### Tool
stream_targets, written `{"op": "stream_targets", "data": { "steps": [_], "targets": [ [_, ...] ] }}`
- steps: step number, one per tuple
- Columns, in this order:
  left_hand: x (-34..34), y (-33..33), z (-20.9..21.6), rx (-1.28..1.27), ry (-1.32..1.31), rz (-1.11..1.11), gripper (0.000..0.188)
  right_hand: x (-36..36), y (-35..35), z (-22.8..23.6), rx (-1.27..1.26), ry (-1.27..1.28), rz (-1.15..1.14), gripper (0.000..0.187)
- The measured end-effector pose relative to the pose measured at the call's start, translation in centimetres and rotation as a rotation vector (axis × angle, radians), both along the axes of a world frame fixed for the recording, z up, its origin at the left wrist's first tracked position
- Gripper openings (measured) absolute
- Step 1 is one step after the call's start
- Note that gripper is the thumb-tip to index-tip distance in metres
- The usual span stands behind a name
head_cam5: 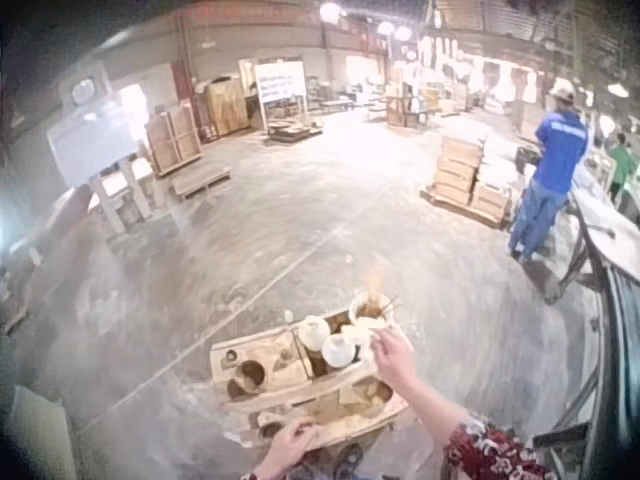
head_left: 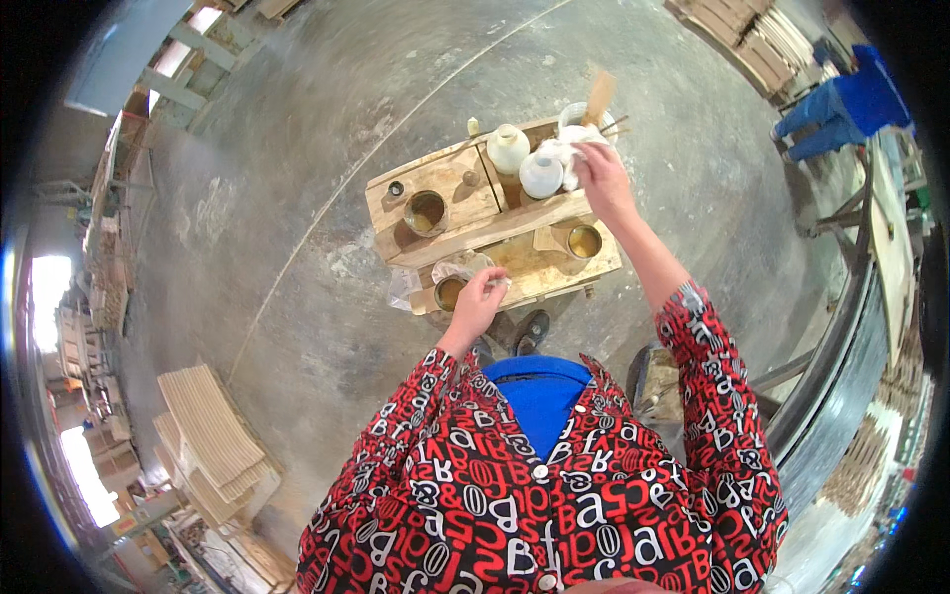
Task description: The person applies a yellowish liquid from a small container into holes on wooden chair frames using a thin stick. They repeatedly dip the stick into the container and fill each hole, then move to a different station to pour the remaining liquid into another container and clean the tools.
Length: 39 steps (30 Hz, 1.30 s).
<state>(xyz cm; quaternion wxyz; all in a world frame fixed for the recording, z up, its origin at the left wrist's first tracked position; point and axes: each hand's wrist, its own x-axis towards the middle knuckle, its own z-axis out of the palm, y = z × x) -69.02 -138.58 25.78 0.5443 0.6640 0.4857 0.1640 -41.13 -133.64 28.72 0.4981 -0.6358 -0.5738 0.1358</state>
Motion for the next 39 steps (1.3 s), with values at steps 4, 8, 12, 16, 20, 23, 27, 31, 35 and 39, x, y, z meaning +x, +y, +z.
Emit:
{"op": "stream_targets", "data": {
  "steps": [4,8,12,16,20,23,27,31,35,39],
  "targets": [
    [-2.6,-1.9,-1.5,-0.072,0.028,0.062,0.031,-1.9,4.2,-1.2,-0.115,-0.763,0.230,0.036],
    [-3.3,-3.1,-2.3,-0.124,0.011,0.115,0.032,-2.1,6.6,-1.3,-0.313,-0.892,0.182,0.047],
    [-3.8,-3.4,-3.1,-0.050,0.018,0.094,0.032,-1.6,6.8,-1.1,-0.332,-0.875,0.060,0.039],
    [-2.2,-2.5,-3.2,-0.074,-0.046,0.053,0.030,-1.4,6.0,1.1,-0.292,-0.949,0.148,0.033],
    [-1.1,0.5,0.0,-0.826,-0.538,0.390,0.056,-0.1,2.6,9.0,0.022,-0.967,0.257,0.030],
    [1.6,3.1,5.0,-1.075,-0.915,0.216,0.069,1.7,-1.3,16.5,0.383,-0.966,0.461,0.031],
    [5.5,3.6,9.9,-1.065,-1.014,-0.205,0.066,2.8,-7.1,21.5,0.452,-0.920,0.592,0.031],
    [7.1,2.5,11.8,-0.677,-0.911,0.070,0.051,4.3,-9.6,18.3,0.332,-0.392,0.182,0.028],
    [9.4,1.9,14.7,0.319,-0.845,0.078,0.049,5.1,-10.1,7.8,0.002,0.818,-0.257,0.041],
    [9.4,4.4,15.1,1.209,-0.587,-0.071,0.056,7.0,-9.2,8.8,0.003,0.597,-0.231,0.040]
  ]
}}
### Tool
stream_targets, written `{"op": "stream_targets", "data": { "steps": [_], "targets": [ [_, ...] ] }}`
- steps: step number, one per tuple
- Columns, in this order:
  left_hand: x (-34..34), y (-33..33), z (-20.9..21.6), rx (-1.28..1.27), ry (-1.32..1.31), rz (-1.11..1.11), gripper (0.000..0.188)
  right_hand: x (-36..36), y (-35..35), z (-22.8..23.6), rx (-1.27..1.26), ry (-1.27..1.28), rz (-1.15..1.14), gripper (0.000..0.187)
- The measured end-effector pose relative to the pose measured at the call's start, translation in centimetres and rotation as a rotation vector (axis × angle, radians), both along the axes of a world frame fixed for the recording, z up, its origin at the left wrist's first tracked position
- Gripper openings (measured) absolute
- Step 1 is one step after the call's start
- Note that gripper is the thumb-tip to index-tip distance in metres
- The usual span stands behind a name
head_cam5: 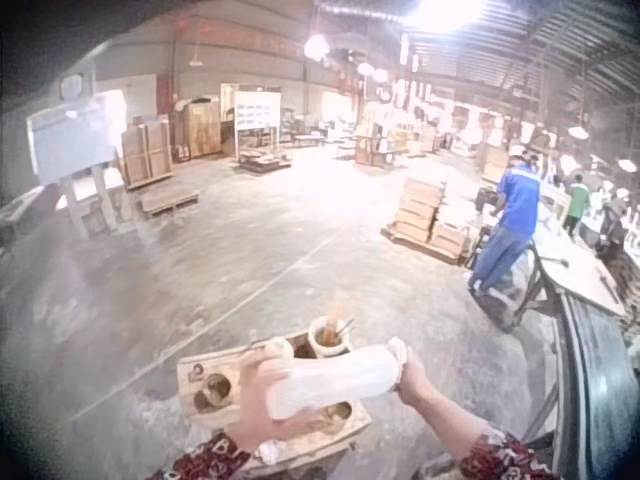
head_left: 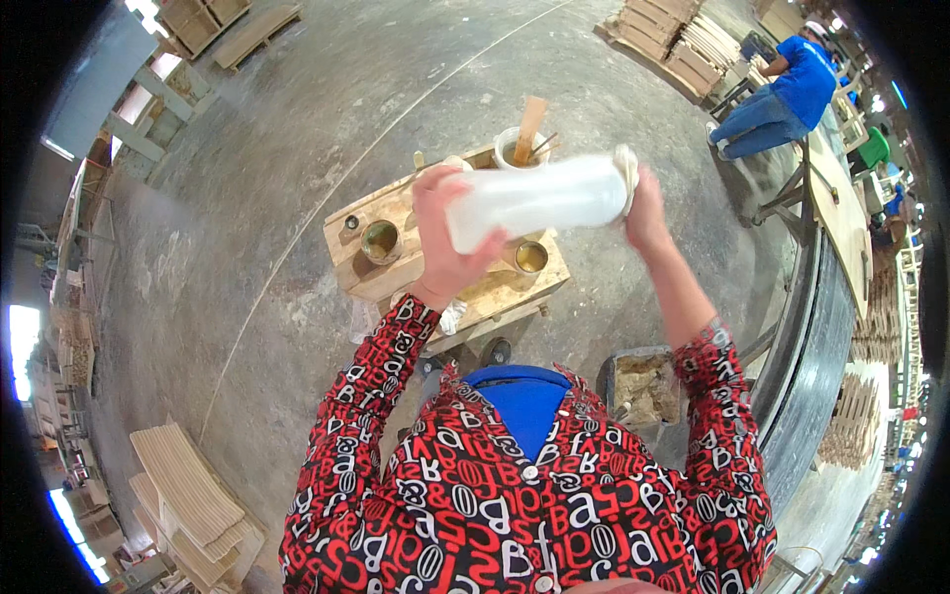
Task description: The person applies a yellowish liquid from a small container into holes on wooden chair frames using a thin stick. They repeatedly dip the stick into the container and fill each hole, then move to a different station to pour the remaining liquid into another container and clean the tools.
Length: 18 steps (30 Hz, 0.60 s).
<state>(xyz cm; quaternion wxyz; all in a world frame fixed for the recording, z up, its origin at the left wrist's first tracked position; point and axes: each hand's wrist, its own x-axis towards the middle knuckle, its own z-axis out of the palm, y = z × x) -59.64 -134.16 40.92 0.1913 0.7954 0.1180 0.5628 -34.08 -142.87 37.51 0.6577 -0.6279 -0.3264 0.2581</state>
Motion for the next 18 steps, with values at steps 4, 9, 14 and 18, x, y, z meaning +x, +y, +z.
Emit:
{"op": "stream_targets", "data": {
  "steps": [4,9,14,18],
  "targets": [
    [-0.5,-1.1,-0.3,-1.321,-0.419,-0.395,0.046,-3.2,0.3,9.1,0.032,-0.502,0.082,0.027],
    [-3.0,1.8,-1.5,-1.855,-0.097,-0.910,0.052,-4.2,0.6,15.3,0.358,-1.401,0.376,0.026],
    [-1.8,2.5,1.7,-0.974,-0.309,-0.206,0.056,-3.2,4.2,9.2,0.103,-0.406,0.150,0.034],
    [-3.0,0.9,1.1,-0.792,-0.207,-0.247,0.068,-2.8,4.3,5.9,-0.120,0.183,0.184,0.037]
  ]
}}
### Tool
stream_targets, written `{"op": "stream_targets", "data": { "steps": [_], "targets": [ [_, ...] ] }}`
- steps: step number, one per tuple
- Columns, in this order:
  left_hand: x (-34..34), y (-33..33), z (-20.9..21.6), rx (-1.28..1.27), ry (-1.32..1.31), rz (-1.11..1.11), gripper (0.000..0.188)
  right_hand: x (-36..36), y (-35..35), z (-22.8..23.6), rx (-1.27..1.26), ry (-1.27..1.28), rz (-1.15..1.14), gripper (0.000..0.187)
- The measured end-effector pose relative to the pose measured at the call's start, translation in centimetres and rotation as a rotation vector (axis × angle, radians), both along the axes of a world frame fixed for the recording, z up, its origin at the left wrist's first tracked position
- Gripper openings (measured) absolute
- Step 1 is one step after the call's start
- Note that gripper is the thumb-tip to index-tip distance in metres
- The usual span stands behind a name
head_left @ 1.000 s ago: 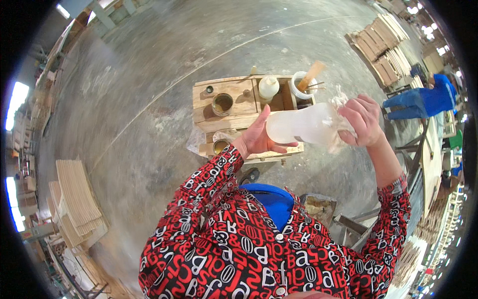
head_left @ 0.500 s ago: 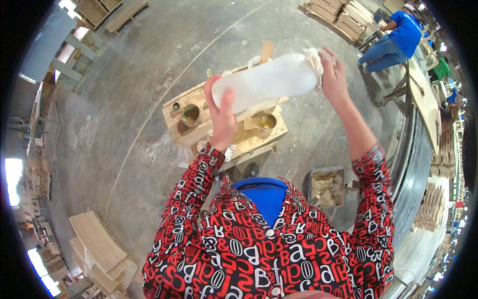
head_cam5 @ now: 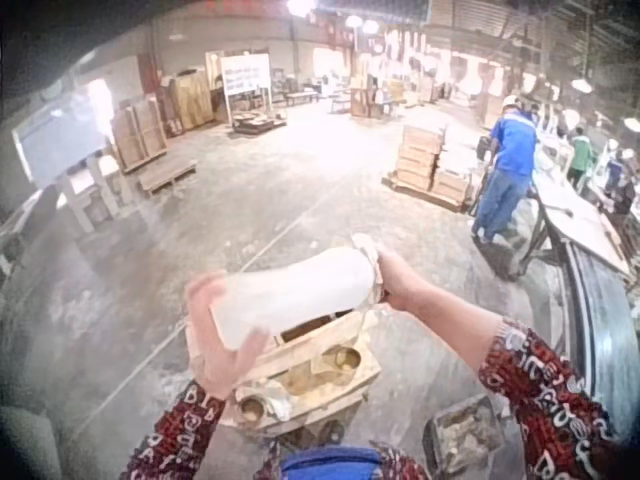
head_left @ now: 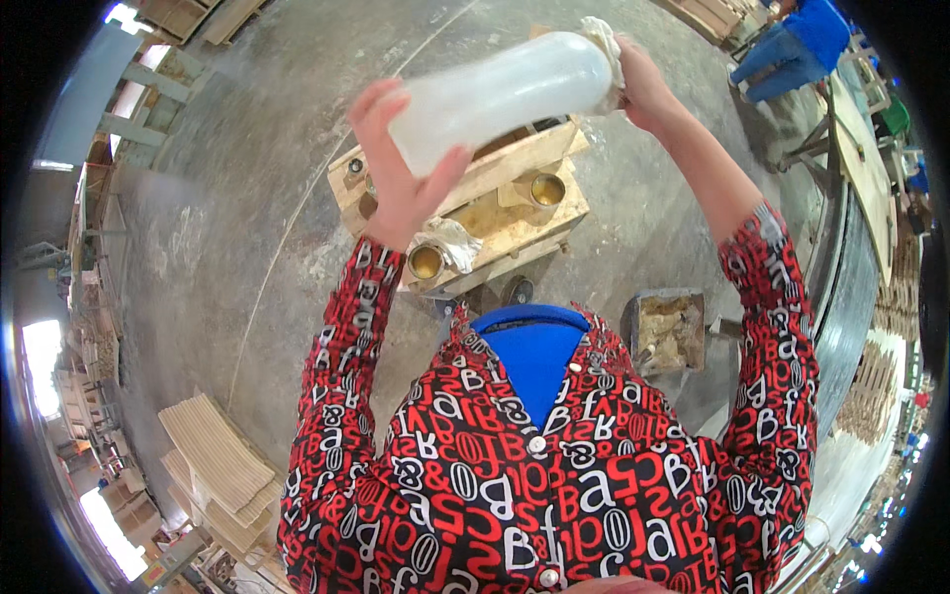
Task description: The person applies a yellowish liquid from a small container into holes on wooden chair frames using a thin stick. They repeatedly dip the stick into the container and fill each hole, then move to a different station to pour the remaining liquid into another container and clean the tools.
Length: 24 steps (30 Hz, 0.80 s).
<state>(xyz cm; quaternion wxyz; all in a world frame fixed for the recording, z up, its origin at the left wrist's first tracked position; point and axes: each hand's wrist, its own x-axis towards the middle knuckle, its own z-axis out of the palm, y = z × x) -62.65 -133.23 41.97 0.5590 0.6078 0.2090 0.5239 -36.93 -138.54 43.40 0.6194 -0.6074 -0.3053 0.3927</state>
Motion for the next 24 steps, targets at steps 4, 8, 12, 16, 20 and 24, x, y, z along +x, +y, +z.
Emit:
{"op": "stream_targets", "data": {
  "steps": [4,8,12,16,20,24],
  "targets": [
    [-2.2,0.4,0.3,-0.364,0.022,-0.593,0.082,-1.0,0.1,4.5,0.341,-0.808,0.285,0.028],
    [-0.9,-0.2,1.0,-0.228,0.370,-0.724,0.086,-5.9,-0.2,8.2,0.669,-1.369,0.618,0.018],
    [1.4,-0.3,0.4,0.053,0.537,-0.419,0.083,-5.0,-0.6,5.4,0.376,-1.317,0.439,0.018],
    [4.0,0.8,-1.7,0.420,0.683,-0.096,0.077,-3.4,0.1,0.8,-0.125,-0.650,0.201,0.025],
    [3.6,3.8,-4.3,0.394,0.471,0.172,0.075,0.2,-2.5,-4.9,0.131,0.613,0.052,0.033],
    [4.0,5.5,-5.1,0.265,0.333,0.126,0.075,2.6,-6.6,-10.4,0.338,0.882,0.109,0.035]
  ]
}}
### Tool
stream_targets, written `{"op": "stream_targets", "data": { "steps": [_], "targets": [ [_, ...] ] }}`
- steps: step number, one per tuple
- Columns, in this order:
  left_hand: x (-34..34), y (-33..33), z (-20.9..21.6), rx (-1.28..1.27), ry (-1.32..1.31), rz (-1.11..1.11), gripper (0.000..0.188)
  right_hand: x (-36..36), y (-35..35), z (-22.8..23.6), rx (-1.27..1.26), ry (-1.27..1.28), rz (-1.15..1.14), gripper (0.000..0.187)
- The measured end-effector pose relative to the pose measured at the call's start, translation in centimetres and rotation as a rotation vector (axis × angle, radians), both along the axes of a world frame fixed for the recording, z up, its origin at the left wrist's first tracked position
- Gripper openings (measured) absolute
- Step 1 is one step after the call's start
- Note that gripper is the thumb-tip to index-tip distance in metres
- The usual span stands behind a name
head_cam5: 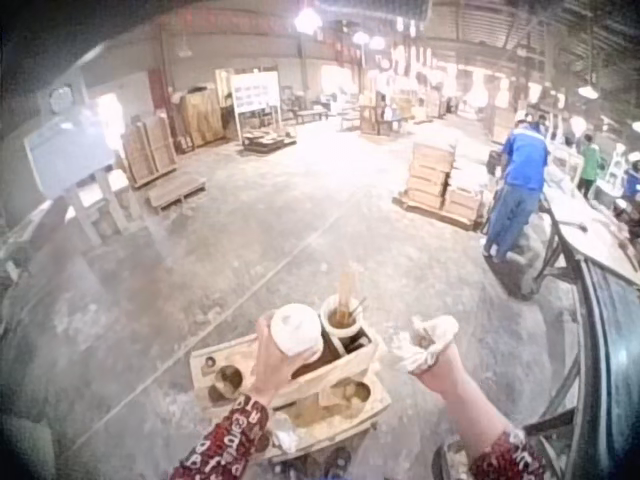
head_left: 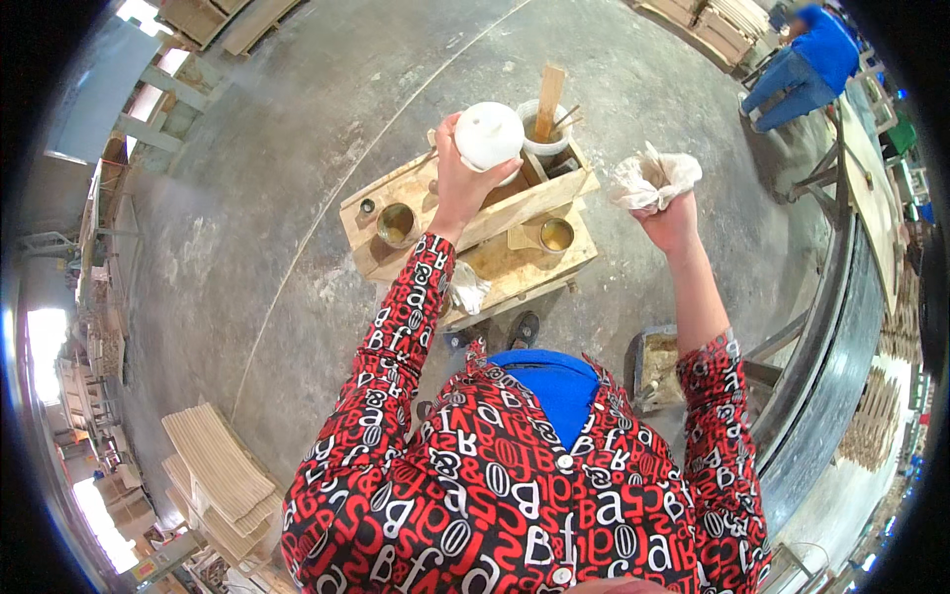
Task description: The person applies a yellowish liquid from a small container into holes on wooden chair frames using a thin stick. They repeatedly dip the stick into the container and fill each hole, then move to a different station to pour the remaining liquid into another container and clean the tools.
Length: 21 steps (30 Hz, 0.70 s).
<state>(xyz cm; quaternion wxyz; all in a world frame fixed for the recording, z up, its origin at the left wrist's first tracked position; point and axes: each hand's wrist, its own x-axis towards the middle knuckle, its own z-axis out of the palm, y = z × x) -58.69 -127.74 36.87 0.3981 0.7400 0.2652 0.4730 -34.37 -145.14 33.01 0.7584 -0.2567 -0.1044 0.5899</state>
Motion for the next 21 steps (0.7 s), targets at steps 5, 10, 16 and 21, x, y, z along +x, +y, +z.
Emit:
{"op": "stream_targets", "data": {
  "steps": [5,10,16,21],
  "targets": [
    [-0.9,-0.7,-0.7,-0.797,-0.492,-0.316,0.061,-3.2,0.8,-0.5,-0.283,-0.209,-0.178,0.041],
    [-2.1,-1.5,-0.6,-1.098,-0.727,-0.375,0.060,-6.3,4.0,1.5,-0.431,-0.078,-0.110,0.037],
    [-7.8,-5.6,-3.4,-1.079,-0.533,-0.141,0.063,-8.6,6.0,1.3,-0.191,-0.123,-0.095,0.035],
    [-10.6,-8.2,-5.9,-1.220,-0.544,-0.222,0.065,-8.4,5.9,-1.4,-0.216,-0.134,-0.156,0.030]
  ]
}}
